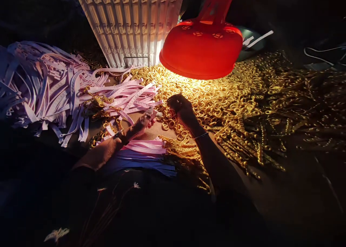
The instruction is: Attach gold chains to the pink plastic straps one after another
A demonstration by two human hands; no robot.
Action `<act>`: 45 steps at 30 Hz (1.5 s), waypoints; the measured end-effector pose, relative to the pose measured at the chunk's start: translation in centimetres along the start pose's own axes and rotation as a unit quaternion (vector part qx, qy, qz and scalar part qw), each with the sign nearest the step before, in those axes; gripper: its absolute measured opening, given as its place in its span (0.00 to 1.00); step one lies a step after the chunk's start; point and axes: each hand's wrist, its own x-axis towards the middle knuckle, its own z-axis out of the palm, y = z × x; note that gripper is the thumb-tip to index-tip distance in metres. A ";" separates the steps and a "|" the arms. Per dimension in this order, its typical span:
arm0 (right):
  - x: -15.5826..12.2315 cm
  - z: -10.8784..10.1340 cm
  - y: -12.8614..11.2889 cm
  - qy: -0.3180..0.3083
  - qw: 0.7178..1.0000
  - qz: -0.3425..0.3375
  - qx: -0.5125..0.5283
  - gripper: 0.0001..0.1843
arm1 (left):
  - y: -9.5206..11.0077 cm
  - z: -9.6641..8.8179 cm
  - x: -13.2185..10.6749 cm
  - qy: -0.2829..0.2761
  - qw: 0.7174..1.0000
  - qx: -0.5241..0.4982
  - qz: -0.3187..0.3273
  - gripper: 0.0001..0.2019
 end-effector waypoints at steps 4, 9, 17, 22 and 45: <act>-2.0 2.1 0.9 -0.014 0.999 0.001 -0.035 0.24 | 0.9 0.8 -0.6 0.001 1.000 0.002 0.006 0.12; -3.4 3.3 0.9 -0.039 0.998 0.036 -0.020 0.23 | 1.7 2.2 -0.9 0.013 1.000 -0.001 -0.018 0.11; -3.9 3.7 2.5 0.004 0.995 -0.009 -0.103 0.21 | 0.8 2.0 -0.6 -0.042 0.996 -0.068 -0.042 0.15; -3.5 3.1 2.5 -0.012 0.987 -0.016 -0.161 0.15 | -0.2 1.7 -0.5 -0.060 0.997 -0.047 -0.032 0.19; -15.4 3.0 -5.7 -0.168 0.862 -0.055 -0.476 0.16 | 4.9 1.3 -8.9 -0.144 0.965 0.141 -0.166 0.14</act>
